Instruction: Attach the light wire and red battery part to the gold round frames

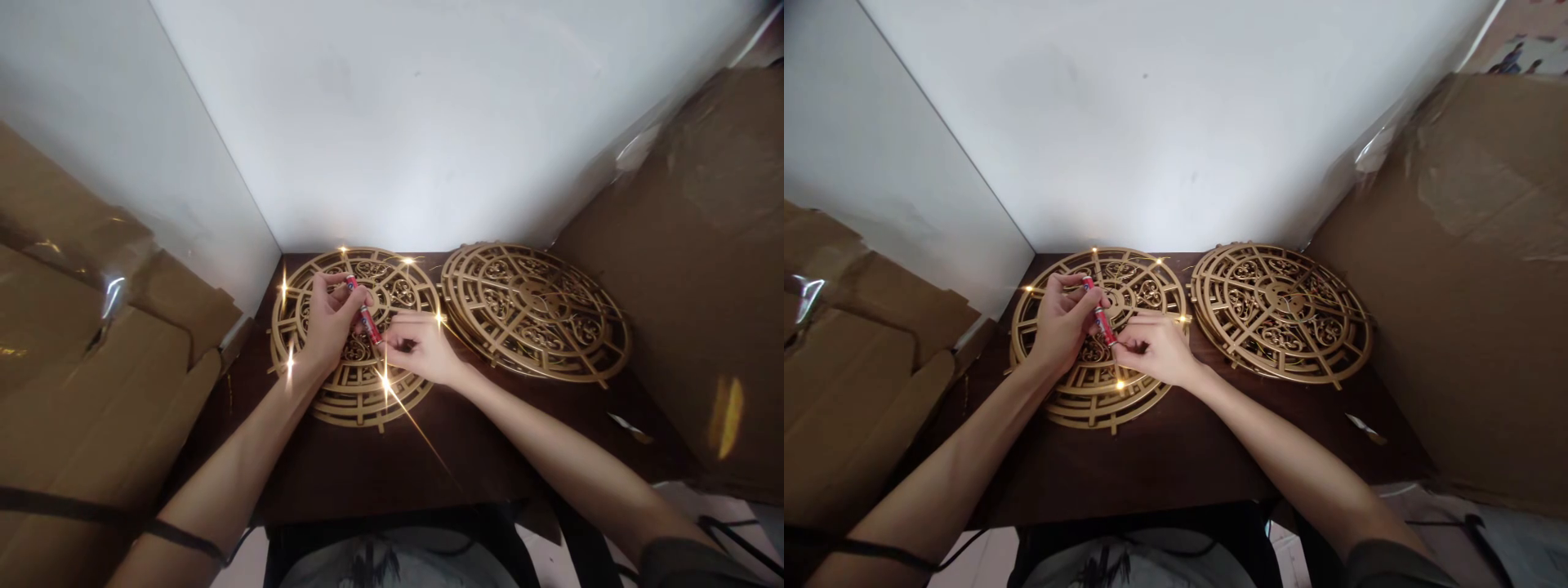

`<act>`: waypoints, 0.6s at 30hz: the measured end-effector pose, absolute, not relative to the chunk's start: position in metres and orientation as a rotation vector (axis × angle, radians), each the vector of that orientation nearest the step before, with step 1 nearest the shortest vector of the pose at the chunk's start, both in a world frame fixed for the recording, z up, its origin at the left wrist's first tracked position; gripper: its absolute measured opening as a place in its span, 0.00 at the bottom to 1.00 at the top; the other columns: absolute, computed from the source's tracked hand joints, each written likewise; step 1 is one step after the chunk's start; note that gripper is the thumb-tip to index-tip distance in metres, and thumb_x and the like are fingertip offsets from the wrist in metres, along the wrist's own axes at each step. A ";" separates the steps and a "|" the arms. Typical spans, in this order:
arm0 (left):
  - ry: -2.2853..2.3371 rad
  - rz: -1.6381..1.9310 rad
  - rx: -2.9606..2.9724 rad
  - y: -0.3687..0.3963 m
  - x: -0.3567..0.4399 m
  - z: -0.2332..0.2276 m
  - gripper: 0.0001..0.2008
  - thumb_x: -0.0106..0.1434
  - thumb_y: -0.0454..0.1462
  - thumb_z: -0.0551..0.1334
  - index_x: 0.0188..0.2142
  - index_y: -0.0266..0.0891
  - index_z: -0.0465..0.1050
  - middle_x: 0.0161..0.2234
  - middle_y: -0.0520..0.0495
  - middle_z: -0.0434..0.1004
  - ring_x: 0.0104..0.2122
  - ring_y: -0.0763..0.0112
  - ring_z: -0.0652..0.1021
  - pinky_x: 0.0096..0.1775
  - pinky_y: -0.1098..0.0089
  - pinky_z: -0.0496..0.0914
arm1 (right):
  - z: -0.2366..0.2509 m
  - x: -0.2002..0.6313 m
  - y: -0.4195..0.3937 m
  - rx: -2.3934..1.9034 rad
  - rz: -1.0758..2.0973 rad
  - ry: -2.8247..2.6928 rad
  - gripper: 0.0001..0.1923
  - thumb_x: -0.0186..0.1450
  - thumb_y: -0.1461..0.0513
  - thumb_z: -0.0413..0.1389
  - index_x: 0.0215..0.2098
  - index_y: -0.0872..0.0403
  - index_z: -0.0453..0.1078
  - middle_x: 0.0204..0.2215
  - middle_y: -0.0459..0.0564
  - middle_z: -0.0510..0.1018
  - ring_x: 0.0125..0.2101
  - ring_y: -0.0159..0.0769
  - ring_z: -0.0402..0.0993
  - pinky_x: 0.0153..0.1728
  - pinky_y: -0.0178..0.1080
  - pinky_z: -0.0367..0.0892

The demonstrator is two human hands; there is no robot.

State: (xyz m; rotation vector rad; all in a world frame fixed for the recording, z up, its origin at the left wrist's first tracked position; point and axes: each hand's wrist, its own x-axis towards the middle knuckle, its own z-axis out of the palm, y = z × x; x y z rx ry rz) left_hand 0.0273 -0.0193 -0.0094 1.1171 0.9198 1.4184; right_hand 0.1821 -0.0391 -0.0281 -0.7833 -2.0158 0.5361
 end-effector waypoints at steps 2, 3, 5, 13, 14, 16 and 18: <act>0.928 1.416 1.091 -0.020 0.028 -0.007 0.19 0.54 0.37 0.65 0.38 0.41 0.54 0.25 0.56 0.72 0.16 0.81 0.68 0.15 0.81 0.60 | -0.028 0.182 -0.039 -0.784 0.528 -2.025 0.10 0.58 0.67 0.55 0.19 0.55 0.65 0.17 0.41 0.65 0.21 0.27 0.59 0.26 0.32 0.56; 0.928 1.415 1.074 -0.020 0.029 -0.006 0.19 0.54 0.37 0.65 0.38 0.41 0.54 0.25 0.56 0.72 0.16 0.81 0.68 0.15 0.81 0.59 | -0.028 0.182 -0.039 -0.787 0.528 -2.027 0.10 0.58 0.67 0.55 0.19 0.55 0.65 0.17 0.41 0.65 0.21 0.27 0.60 0.26 0.33 0.56; 0.913 1.409 1.042 -0.020 0.029 -0.005 0.20 0.53 0.38 0.66 0.38 0.41 0.54 0.25 0.56 0.72 0.16 0.81 0.68 0.15 0.81 0.59 | -0.028 0.183 -0.040 -0.788 0.531 -2.027 0.10 0.59 0.66 0.55 0.20 0.55 0.67 0.17 0.42 0.65 0.21 0.27 0.60 0.26 0.33 0.57; 0.906 1.384 0.950 -0.021 0.026 -0.002 0.18 0.54 0.38 0.66 0.38 0.40 0.58 0.23 0.56 0.71 0.15 0.83 0.65 0.15 0.83 0.55 | -0.023 0.187 -0.040 -0.844 0.767 -1.756 0.10 0.63 0.61 0.54 0.26 0.56 0.73 0.21 0.46 0.73 0.22 0.29 0.66 0.26 0.34 0.63; 0.917 1.384 0.945 -0.021 0.026 -0.001 0.17 0.54 0.38 0.65 0.38 0.39 0.58 0.22 0.56 0.71 0.15 0.83 0.65 0.15 0.83 0.55 | -0.024 0.187 -0.039 -0.874 0.811 -1.679 0.10 0.63 0.60 0.54 0.27 0.56 0.73 0.21 0.46 0.74 0.22 0.29 0.67 0.26 0.34 0.64; 0.928 1.381 0.948 -0.021 0.025 -0.001 0.17 0.55 0.38 0.65 0.39 0.39 0.59 0.22 0.56 0.71 0.14 0.83 0.64 0.14 0.82 0.55 | -0.026 0.186 -0.037 -0.920 0.905 -1.520 0.11 0.64 0.58 0.54 0.31 0.56 0.74 0.22 0.46 0.75 0.21 0.29 0.69 0.25 0.34 0.66; 0.907 1.369 0.967 -0.021 0.024 -0.001 0.16 0.55 0.38 0.65 0.39 0.39 0.60 0.21 0.56 0.70 0.14 0.82 0.64 0.14 0.82 0.55 | -0.028 0.184 -0.035 -0.931 0.983 -1.388 0.11 0.63 0.56 0.55 0.34 0.55 0.74 0.24 0.47 0.76 0.22 0.29 0.71 0.25 0.34 0.69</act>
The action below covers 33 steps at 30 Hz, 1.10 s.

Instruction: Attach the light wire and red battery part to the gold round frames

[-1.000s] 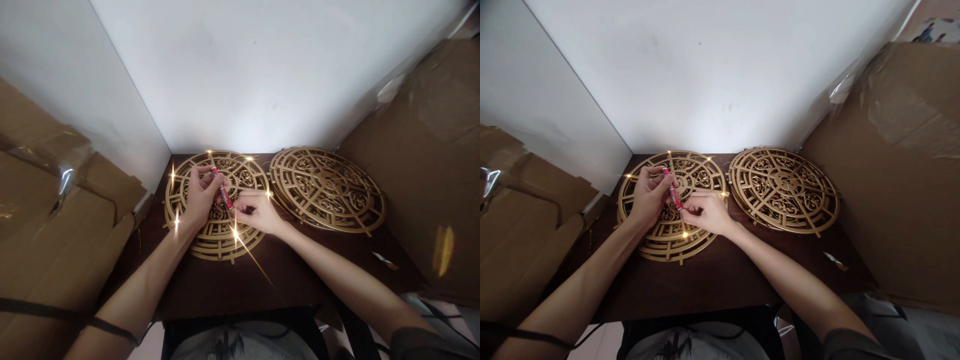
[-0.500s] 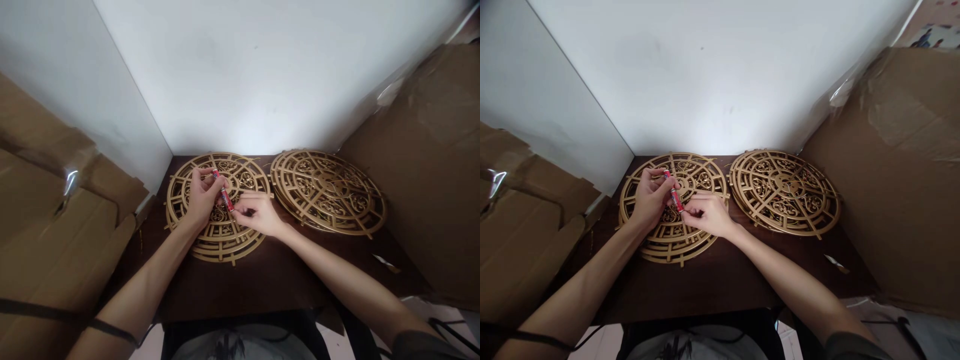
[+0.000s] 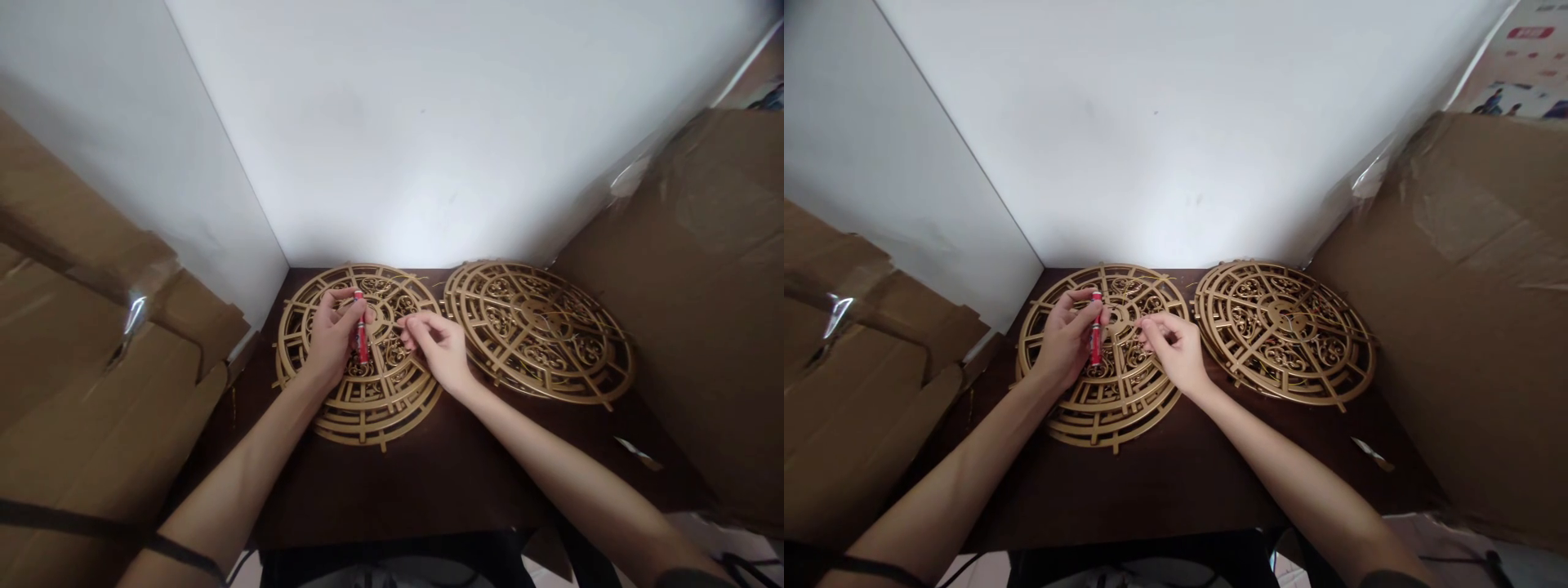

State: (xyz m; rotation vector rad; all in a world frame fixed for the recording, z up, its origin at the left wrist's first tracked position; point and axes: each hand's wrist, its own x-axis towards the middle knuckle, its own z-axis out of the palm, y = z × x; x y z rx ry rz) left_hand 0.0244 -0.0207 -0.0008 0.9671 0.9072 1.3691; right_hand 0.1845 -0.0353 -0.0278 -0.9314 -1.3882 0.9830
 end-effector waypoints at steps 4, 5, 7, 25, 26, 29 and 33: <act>0.810 1.351 0.964 -0.020 0.022 -0.001 0.14 0.56 0.38 0.64 0.40 0.39 0.64 0.19 0.57 0.65 0.16 0.82 0.63 0.15 0.81 0.57 | -0.028 0.182 -0.033 -0.887 1.006 -1.274 0.11 0.62 0.56 0.57 0.39 0.54 0.71 0.32 0.51 0.79 0.31 0.33 0.77 0.35 0.38 0.74; 0.800 1.354 0.954 -0.019 0.022 -0.001 0.13 0.57 0.38 0.64 0.40 0.39 0.64 0.19 0.57 0.64 0.16 0.82 0.63 0.15 0.81 0.57 | -0.028 0.182 -0.032 -0.870 1.000 -1.271 0.12 0.61 0.57 0.58 0.41 0.54 0.70 0.36 0.52 0.79 0.34 0.34 0.77 0.37 0.39 0.74; 0.798 1.368 0.945 -0.019 0.021 -0.002 0.13 0.58 0.39 0.63 0.41 0.39 0.65 0.19 0.57 0.64 0.16 0.81 0.63 0.16 0.81 0.57 | -0.029 0.181 -0.031 -0.830 0.984 -1.268 0.14 0.61 0.58 0.58 0.45 0.53 0.66 0.44 0.55 0.76 0.41 0.36 0.76 0.42 0.41 0.74; 0.999 1.566 0.893 -0.014 0.015 0.005 0.14 0.58 0.40 0.63 0.43 0.40 0.64 0.20 0.55 0.68 0.17 0.79 0.66 0.15 0.81 0.58 | -0.041 0.178 -0.039 -0.685 0.476 -1.681 0.24 0.61 0.71 0.51 0.50 0.42 0.56 0.63 0.53 0.55 0.59 0.46 0.62 0.42 0.48 0.75; 1.016 1.577 0.890 -0.013 0.015 0.005 0.15 0.58 0.40 0.63 0.43 0.41 0.63 0.21 0.54 0.69 0.17 0.79 0.66 0.15 0.80 0.58 | -0.041 0.179 -0.040 -0.694 0.451 -1.693 0.25 0.61 0.72 0.50 0.51 0.43 0.56 0.63 0.53 0.54 0.59 0.47 0.62 0.42 0.49 0.75; 1.047 1.613 0.876 -0.013 0.015 0.005 0.16 0.58 0.40 0.63 0.45 0.42 0.62 0.23 0.54 0.71 0.16 0.79 0.67 0.15 0.80 0.59 | -0.039 0.183 -0.041 -0.692 0.270 -1.744 0.25 0.59 0.73 0.51 0.50 0.43 0.62 0.63 0.50 0.58 0.62 0.50 0.54 0.48 0.55 0.71; 1.094 1.637 0.854 -0.012 0.015 0.003 0.17 0.58 0.40 0.63 0.45 0.43 0.61 0.24 0.54 0.73 0.15 0.81 0.64 0.15 0.80 0.59 | -0.032 0.181 -0.048 -0.501 0.090 -1.959 0.20 0.60 0.72 0.51 0.41 0.41 0.69 0.54 0.43 0.71 0.60 0.45 0.59 0.52 0.55 0.66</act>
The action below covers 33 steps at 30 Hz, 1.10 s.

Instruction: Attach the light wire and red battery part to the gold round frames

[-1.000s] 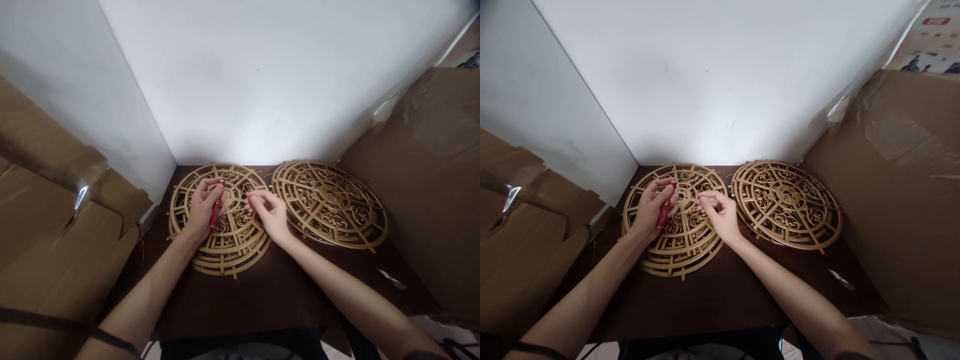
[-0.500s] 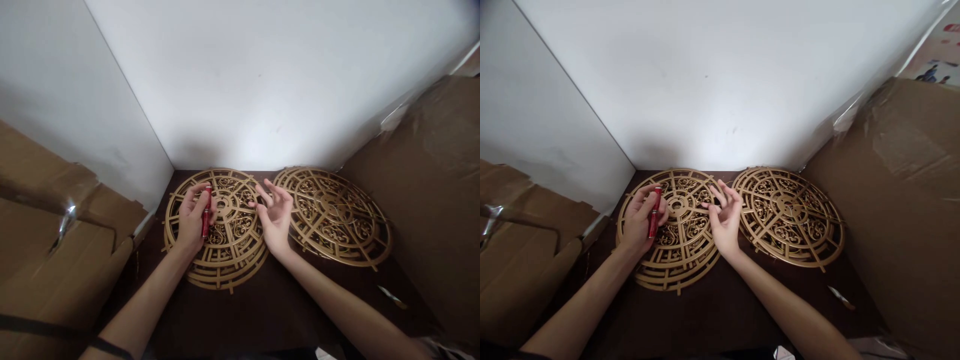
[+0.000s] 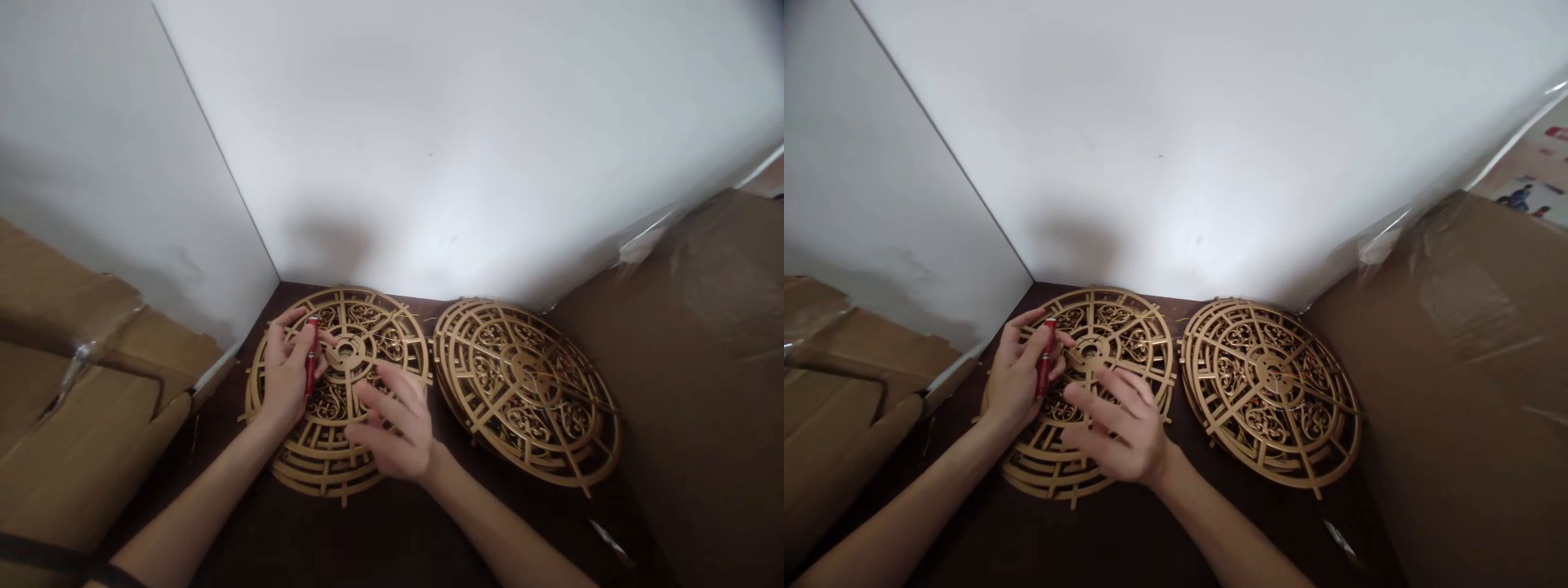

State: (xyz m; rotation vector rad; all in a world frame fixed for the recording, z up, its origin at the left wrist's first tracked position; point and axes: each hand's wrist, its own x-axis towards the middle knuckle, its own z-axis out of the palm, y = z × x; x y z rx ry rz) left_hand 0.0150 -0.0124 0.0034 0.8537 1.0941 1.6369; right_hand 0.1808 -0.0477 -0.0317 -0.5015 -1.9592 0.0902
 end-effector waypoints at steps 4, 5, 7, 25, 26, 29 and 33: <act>1.107 1.640 0.850 -0.012 0.015 0.003 0.17 0.57 0.40 0.63 0.44 0.42 0.61 0.24 0.54 0.73 0.14 0.82 0.63 0.15 0.80 0.59 | -0.023 0.166 -0.048 -0.539 0.443 -2.032 0.16 0.61 0.71 0.48 0.41 0.48 0.70 0.49 0.51 0.76 0.50 0.38 0.71 0.47 0.45 0.71; 1.107 1.634 0.852 -0.012 0.015 0.002 0.17 0.57 0.40 0.63 0.44 0.42 0.61 0.24 0.54 0.73 0.14 0.81 0.64 0.15 0.80 0.60 | -0.021 0.162 -0.045 -0.632 0.522 -2.009 0.17 0.61 0.72 0.47 0.43 0.49 0.69 0.49 0.52 0.75 0.50 0.38 0.71 0.48 0.44 0.70; 1.108 1.619 0.860 -0.012 0.015 0.001 0.17 0.57 0.40 0.63 0.43 0.42 0.62 0.24 0.55 0.72 0.14 0.81 0.64 0.15 0.80 0.60 | -0.017 0.153 -0.036 -0.826 0.637 -1.927 0.19 0.61 0.72 0.46 0.46 0.51 0.68 0.50 0.54 0.74 0.51 0.38 0.69 0.53 0.44 0.66; 1.019 1.561 0.916 -0.011 0.012 -0.002 0.14 0.57 0.40 0.63 0.41 0.39 0.63 0.22 0.54 0.72 0.13 0.81 0.64 0.14 0.79 0.58 | -0.018 0.142 -0.014 -0.986 0.881 -1.804 0.08 0.62 0.66 0.55 0.35 0.54 0.77 0.27 0.46 0.73 0.26 0.30 0.67 0.30 0.33 0.62; 1.014 1.568 0.915 -0.011 0.011 -0.002 0.14 0.57 0.40 0.62 0.41 0.39 0.63 0.22 0.54 0.72 0.13 0.81 0.64 0.14 0.79 0.58 | -0.017 0.143 -0.014 -0.976 0.894 -1.796 0.08 0.62 0.66 0.55 0.35 0.55 0.77 0.27 0.46 0.73 0.27 0.30 0.67 0.30 0.33 0.62; 0.992 1.568 0.930 -0.011 0.011 -0.002 0.14 0.57 0.40 0.62 0.40 0.39 0.63 0.22 0.54 0.72 0.13 0.81 0.63 0.14 0.79 0.57 | -0.015 0.146 -0.015 -0.946 0.956 -1.807 0.08 0.62 0.66 0.55 0.36 0.55 0.76 0.27 0.46 0.73 0.27 0.30 0.67 0.30 0.34 0.62; 0.985 1.537 0.970 -0.011 0.010 -0.002 0.14 0.57 0.41 0.63 0.41 0.38 0.64 0.23 0.54 0.72 0.13 0.82 0.63 0.13 0.80 0.57 | -0.014 0.148 -0.018 -0.826 1.050 -1.830 0.12 0.59 0.70 0.54 0.39 0.55 0.75 0.30 0.46 0.75 0.28 0.29 0.68 0.33 0.34 0.65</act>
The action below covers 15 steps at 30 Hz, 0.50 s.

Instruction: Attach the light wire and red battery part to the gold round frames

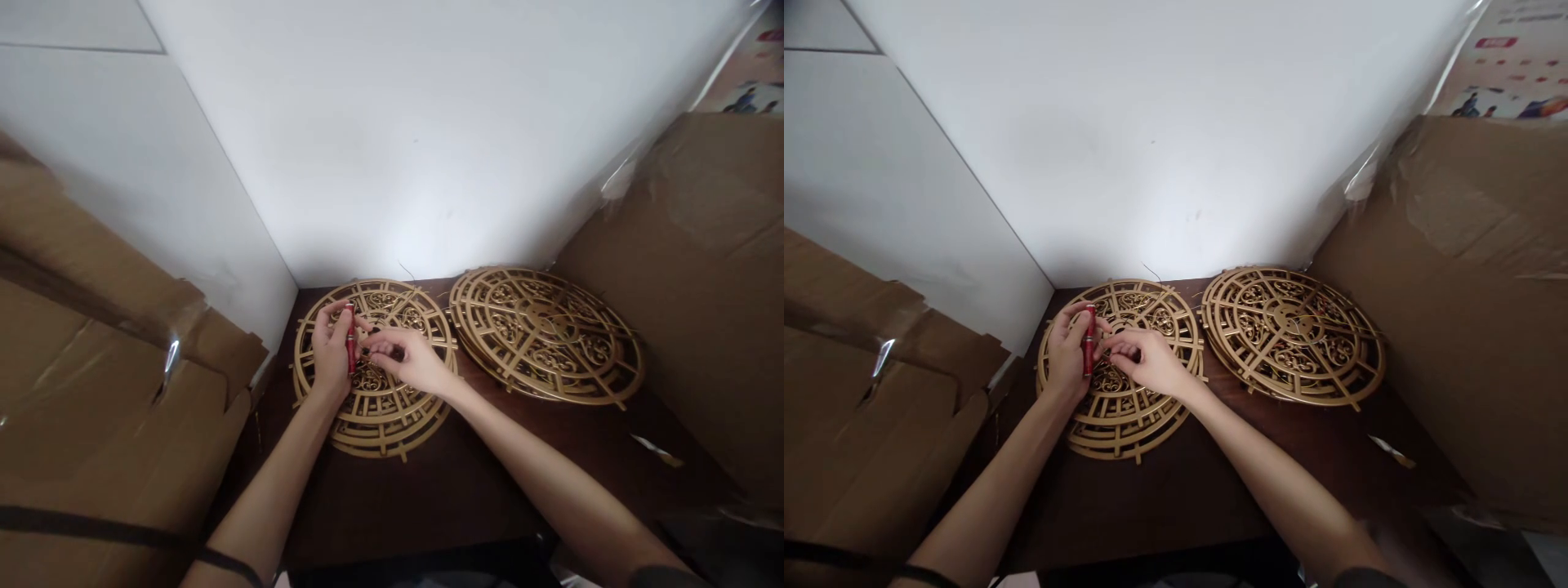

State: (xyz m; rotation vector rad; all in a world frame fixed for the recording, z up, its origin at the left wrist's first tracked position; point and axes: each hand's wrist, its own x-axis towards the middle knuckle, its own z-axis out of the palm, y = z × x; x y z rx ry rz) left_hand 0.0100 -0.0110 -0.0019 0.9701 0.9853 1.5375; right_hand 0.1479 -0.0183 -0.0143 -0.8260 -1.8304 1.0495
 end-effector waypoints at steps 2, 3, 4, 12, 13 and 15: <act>0.978 1.535 0.972 -0.011 0.010 -0.002 0.14 0.57 0.41 0.63 0.41 0.38 0.64 0.22 0.55 0.72 0.13 0.82 0.62 0.13 0.80 0.57 | -0.015 0.149 -0.018 -0.763 1.048 -1.842 0.16 0.57 0.73 0.54 0.40 0.54 0.74 0.31 0.46 0.74 0.30 0.29 0.69 0.35 0.35 0.67; 0.970 1.537 0.966 -0.011 0.011 -0.002 0.15 0.57 0.41 0.63 0.41 0.38 0.64 0.22 0.55 0.72 0.13 0.82 0.63 0.13 0.80 0.57 | -0.016 0.149 -0.018 -0.752 1.041 -1.840 0.16 0.56 0.73 0.53 0.39 0.54 0.74 0.31 0.46 0.74 0.31 0.30 0.70 0.36 0.35 0.67; 0.960 1.540 0.957 -0.011 0.011 -0.002 0.15 0.57 0.41 0.63 0.41 0.38 0.64 0.22 0.55 0.72 0.13 0.82 0.63 0.14 0.80 0.57 | -0.017 0.150 -0.017 -0.756 1.035 -1.830 0.16 0.56 0.73 0.54 0.39 0.54 0.74 0.31 0.46 0.73 0.31 0.30 0.70 0.36 0.36 0.67; 0.919 1.542 0.896 -0.010 0.010 -0.001 0.13 0.57 0.39 0.62 0.40 0.38 0.64 0.22 0.54 0.72 0.14 0.81 0.65 0.14 0.80 0.58 | -0.019 0.149 -0.011 -0.893 1.134 -1.478 0.05 0.58 0.62 0.60 0.32 0.54 0.76 0.28 0.46 0.75 0.27 0.30 0.69 0.30 0.35 0.64; 0.917 1.537 0.900 -0.010 0.011 0.000 0.14 0.57 0.39 0.63 0.41 0.38 0.64 0.22 0.54 0.72 0.14 0.81 0.65 0.14 0.80 0.58 | -0.019 0.149 -0.011 -0.897 1.163 -1.436 0.05 0.58 0.61 0.60 0.32 0.54 0.76 0.27 0.46 0.76 0.27 0.29 0.69 0.30 0.35 0.64; 0.907 1.531 0.909 -0.010 0.011 0.000 0.14 0.57 0.39 0.63 0.41 0.38 0.64 0.22 0.54 0.72 0.14 0.81 0.64 0.14 0.80 0.57 | -0.018 0.149 -0.010 -0.894 1.221 -1.362 0.06 0.57 0.60 0.61 0.31 0.55 0.75 0.27 0.46 0.77 0.27 0.29 0.70 0.31 0.35 0.65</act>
